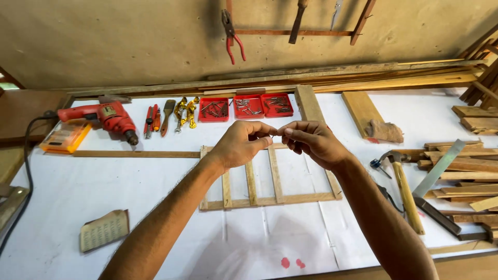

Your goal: Assembling a wooden frame by measuring, sanding, and nailing wooden strips.

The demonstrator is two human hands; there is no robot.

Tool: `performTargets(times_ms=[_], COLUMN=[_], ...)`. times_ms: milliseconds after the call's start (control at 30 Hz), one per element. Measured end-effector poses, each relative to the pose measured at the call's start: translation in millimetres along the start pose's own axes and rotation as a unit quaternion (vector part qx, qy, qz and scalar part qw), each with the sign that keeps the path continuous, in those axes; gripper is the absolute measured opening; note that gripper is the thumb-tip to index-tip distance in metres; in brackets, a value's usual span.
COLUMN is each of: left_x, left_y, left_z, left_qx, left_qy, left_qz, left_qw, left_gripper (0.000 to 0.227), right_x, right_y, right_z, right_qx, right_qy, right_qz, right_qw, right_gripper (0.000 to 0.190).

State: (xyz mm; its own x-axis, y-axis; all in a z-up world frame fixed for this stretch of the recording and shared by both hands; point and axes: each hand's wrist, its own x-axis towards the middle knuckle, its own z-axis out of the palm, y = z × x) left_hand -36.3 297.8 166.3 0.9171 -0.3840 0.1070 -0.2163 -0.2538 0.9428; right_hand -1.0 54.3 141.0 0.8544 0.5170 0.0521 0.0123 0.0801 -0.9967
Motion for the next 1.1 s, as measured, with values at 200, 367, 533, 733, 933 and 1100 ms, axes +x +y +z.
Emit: performTargets(times_ms=[200, 367, 533, 733, 933, 1100], left_x=[-48, -44, -4, 35, 72, 91], left_y=[4, -10, -20, -35, -40, -21], left_z=[-28, -35, -24, 13, 70, 120], left_qx=[-0.001, -0.026, -0.105, -0.1, -0.14, -0.193], left_qy=[0.035, 0.056, 0.061, 0.079, 0.047, -0.002], left_qz=[-0.02, -0.017, 0.031, 0.143, 0.111, 0.097], left_qw=[0.999, 0.998, 0.992, 0.981, 0.983, 0.976], left_gripper=[0.025, 0.022, 0.016, 0.019, 0.019, 0.022], right_x=[5, 10, 1, -20, -47, -88], right_y=[-10, -21, -33, -40, -43, -46], right_z=[53, 63, 33, -20, -60, -111], right_qx=[-0.037, -0.054, -0.08, -0.097, -0.111, -0.142], right_qy=[-0.063, -0.062, -0.023, 0.032, 0.062, 0.115], right_qz=[-0.006, 0.0, 0.003, -0.001, 0.003, 0.015], right_qw=[0.997, 0.997, 0.997, 0.995, 0.992, 0.983], right_gripper=[0.029, 0.029, 0.029, 0.027, 0.027, 0.029])
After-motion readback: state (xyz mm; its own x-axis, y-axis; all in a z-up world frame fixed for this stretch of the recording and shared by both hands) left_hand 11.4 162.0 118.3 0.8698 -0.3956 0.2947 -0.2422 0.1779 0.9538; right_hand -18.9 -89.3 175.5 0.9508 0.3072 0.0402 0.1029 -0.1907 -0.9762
